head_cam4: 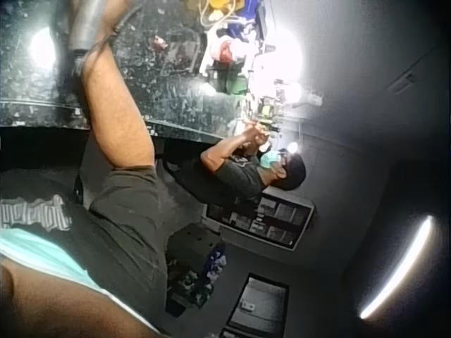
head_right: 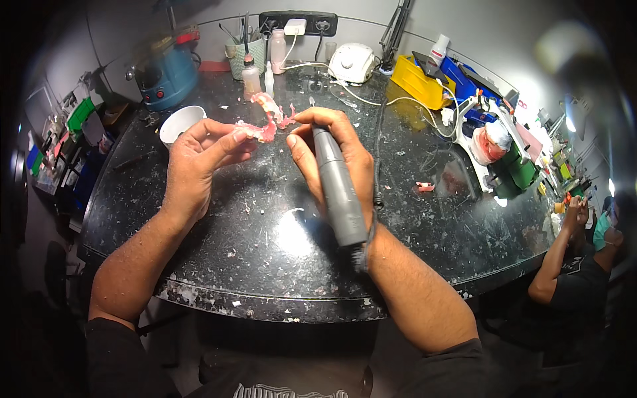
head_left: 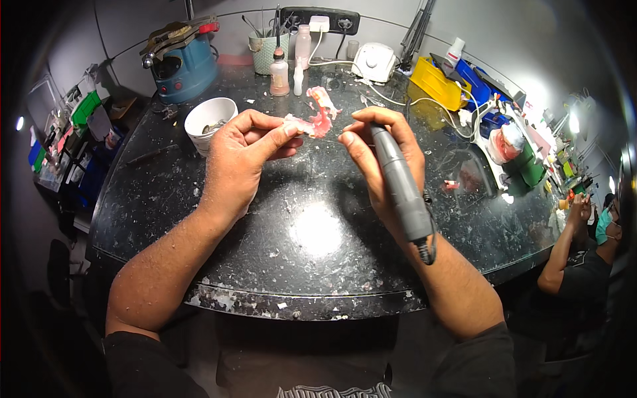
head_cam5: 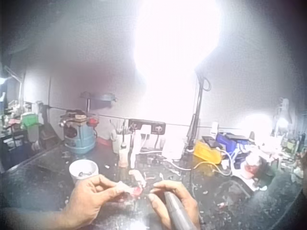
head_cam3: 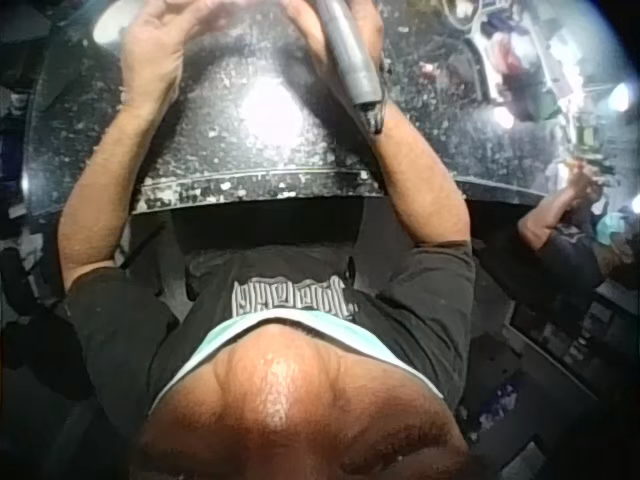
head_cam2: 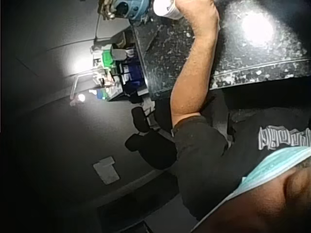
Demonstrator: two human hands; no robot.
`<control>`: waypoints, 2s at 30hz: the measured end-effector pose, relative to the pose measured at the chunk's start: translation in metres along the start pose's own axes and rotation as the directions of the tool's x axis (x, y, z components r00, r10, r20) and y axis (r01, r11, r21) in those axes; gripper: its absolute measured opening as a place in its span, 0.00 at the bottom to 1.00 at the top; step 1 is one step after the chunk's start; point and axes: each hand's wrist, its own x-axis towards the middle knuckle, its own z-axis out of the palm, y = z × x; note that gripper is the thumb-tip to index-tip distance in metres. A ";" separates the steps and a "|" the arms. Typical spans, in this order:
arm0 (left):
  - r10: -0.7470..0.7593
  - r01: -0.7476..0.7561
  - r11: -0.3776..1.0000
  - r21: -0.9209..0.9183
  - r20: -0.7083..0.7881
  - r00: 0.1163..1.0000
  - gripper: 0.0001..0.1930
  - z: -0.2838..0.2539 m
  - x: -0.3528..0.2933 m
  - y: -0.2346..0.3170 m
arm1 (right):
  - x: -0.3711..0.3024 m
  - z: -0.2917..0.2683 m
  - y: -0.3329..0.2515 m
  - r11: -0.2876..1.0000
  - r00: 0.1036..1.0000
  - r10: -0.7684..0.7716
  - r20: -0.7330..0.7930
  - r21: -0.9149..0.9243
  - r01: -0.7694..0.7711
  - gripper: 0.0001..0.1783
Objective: The person holds a small pink resin-like object and uses a rotary tool to carve and shape it. They rotate the object frequently to access different sides while grinding away material. The workspace is cluttered with tools and debris from the carving process.
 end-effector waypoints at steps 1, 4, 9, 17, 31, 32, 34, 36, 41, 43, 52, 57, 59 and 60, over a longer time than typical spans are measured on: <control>0.027 -0.027 0.996 0.085 0.003 1.000 0.06 0.001 -0.002 0.001 | -0.001 -0.002 -0.008 0.999 0.999 0.035 0.021 -0.036 -0.034 0.15; 0.075 -0.075 0.967 0.243 0.011 0.997 0.05 0.001 -0.005 0.000 | 0.003 -0.009 -0.009 0.959 0.983 -0.159 0.091 -0.221 0.176 0.16; 0.070 -0.074 0.962 0.263 0.023 0.997 0.04 0.011 -0.008 0.004 | 0.000 0.000 0.003 0.965 0.968 -0.232 0.094 -0.101 0.241 0.18; 0.116 -0.124 0.975 0.183 0.051 0.992 0.05 0.009 -0.009 -0.001 | -0.002 0.001 0.018 0.950 0.962 -0.253 0.101 -0.161 0.267 0.16; 0.145 -0.148 0.978 0.147 0.032 0.989 0.05 0.009 -0.011 -0.004 | -0.005 0.003 0.015 0.958 0.968 -0.207 0.145 -0.170 0.230 0.16; 0.150 -0.154 0.974 0.166 0.034 0.988 0.05 0.009 -0.012 -0.004 | -0.004 0.003 0.013 0.958 0.967 -0.207 0.146 -0.169 0.231 0.16; 0.163 -0.165 0.971 0.174 0.028 0.986 0.05 0.011 -0.013 -0.003 | -0.004 0.003 0.008 0.929 0.950 -0.254 0.180 -0.230 0.291 0.16; 0.175 -0.176 0.968 0.179 0.022 0.984 0.06 0.014 -0.015 0.000 | -0.003 0.002 0.009 0.935 0.954 -0.257 0.153 -0.210 0.285 0.16; 0.200 -0.185 0.908 0.375 -0.002 0.980 0.05 0.018 -0.019 0.005 | -0.003 0.002 0.012 0.948 0.964 -0.234 0.122 -0.192 0.255 0.17; 0.208 -0.191 0.901 0.388 -0.002 0.978 0.05 0.017 -0.020 0.004 | -0.004 0.003 0.013 0.941 0.960 -0.248 0.129 -0.203 0.271 0.17; 0.198 -0.176 0.899 0.401 -0.012 0.980 0.05 0.017 -0.021 0.006 | -0.005 0.003 0.007 0.936 0.961 -0.228 0.158 -0.236 0.261 0.16; 0.173 -0.152 0.908 0.391 -0.019 0.985 0.05 0.017 -0.021 0.006 | -0.005 0.005 0.011 0.953 0.965 -0.221 0.141 -0.176 0.244 0.16; 0.183 -0.161 0.909 0.384 -0.019 0.983 0.05 0.017 -0.020 0.005 | -0.005 0.004 0.009 0.954 0.965 -0.221 0.142 -0.176 0.244 0.16; 0.183 -0.163 0.909 0.383 -0.017 0.983 0.05 0.017 -0.019 0.004 | -0.005 0.003 0.008 0.939 0.956 -0.245 0.162 -0.207 0.275 0.16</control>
